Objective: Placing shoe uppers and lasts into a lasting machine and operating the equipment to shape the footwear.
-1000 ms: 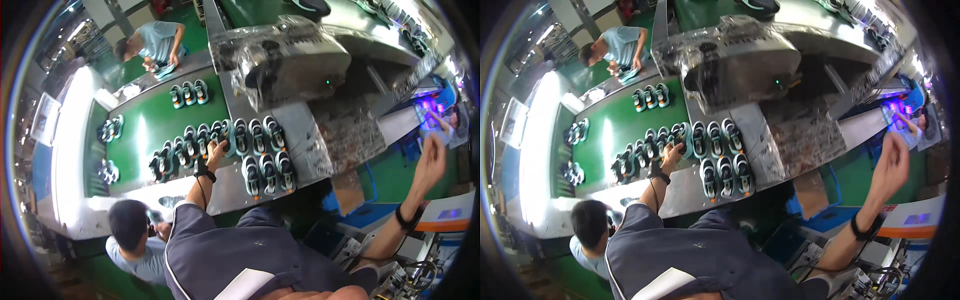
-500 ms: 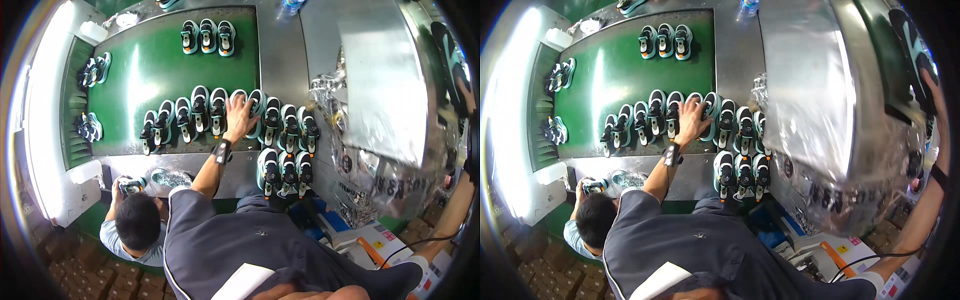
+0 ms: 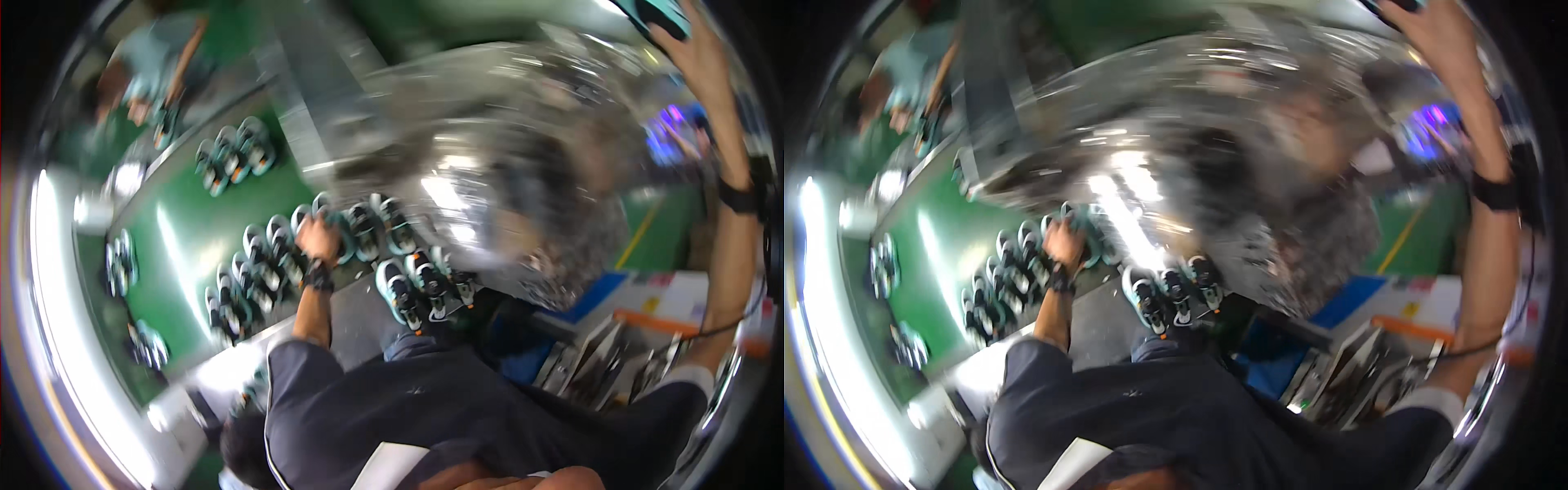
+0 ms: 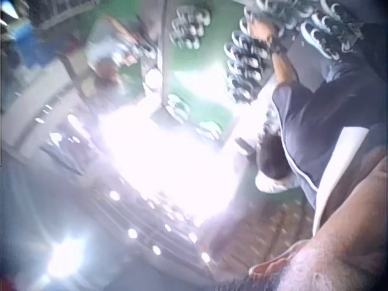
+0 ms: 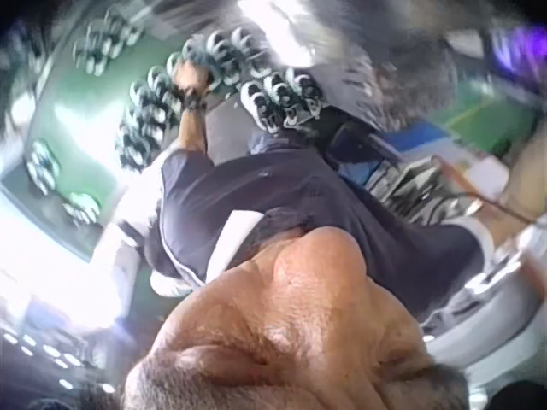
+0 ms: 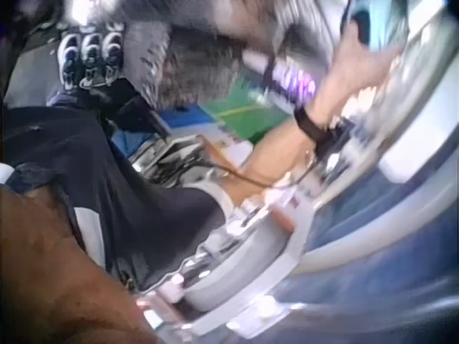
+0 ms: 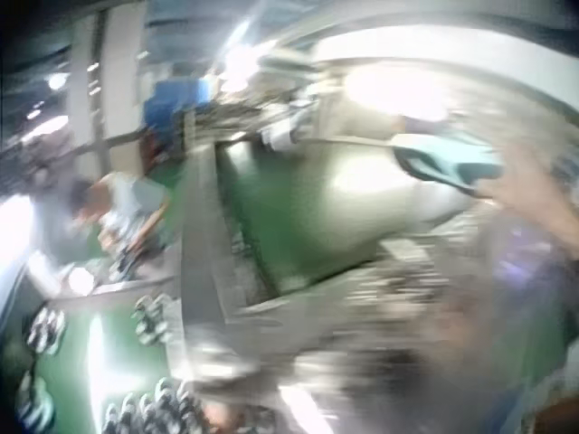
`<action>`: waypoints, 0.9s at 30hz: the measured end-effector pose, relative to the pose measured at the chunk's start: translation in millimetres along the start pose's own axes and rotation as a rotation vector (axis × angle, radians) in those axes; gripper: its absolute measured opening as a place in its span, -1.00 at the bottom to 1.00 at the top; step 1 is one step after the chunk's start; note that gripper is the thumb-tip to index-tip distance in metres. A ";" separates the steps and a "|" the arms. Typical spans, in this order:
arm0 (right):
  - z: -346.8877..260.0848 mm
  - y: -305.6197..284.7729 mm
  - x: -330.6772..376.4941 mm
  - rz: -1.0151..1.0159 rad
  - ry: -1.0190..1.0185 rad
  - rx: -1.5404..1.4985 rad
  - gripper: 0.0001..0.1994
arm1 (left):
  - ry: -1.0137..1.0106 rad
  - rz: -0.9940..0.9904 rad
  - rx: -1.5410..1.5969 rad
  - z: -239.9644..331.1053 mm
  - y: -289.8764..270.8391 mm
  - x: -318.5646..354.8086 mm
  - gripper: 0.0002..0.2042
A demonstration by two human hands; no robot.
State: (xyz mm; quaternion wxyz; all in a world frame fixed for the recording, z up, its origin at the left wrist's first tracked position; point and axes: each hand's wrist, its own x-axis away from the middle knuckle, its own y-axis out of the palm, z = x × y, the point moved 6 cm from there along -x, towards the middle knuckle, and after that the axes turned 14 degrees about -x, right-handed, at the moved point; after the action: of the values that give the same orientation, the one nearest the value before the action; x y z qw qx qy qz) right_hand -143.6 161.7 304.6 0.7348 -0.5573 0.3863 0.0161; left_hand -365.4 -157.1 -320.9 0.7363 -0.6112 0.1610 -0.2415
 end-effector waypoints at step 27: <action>-26.9 -324.4 864.9 1.108 1.223 -1.061 -0.03 | 1.051 -2.084 1.037 500.3 -201.2 768.5 -0.49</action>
State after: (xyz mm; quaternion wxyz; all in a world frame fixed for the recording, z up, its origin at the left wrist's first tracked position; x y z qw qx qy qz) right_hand 595.3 -335.3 57.6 -0.0496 -0.4671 0.8499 0.2388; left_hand 507.9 -197.6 21.2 0.1989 0.0787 -0.2347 -0.9482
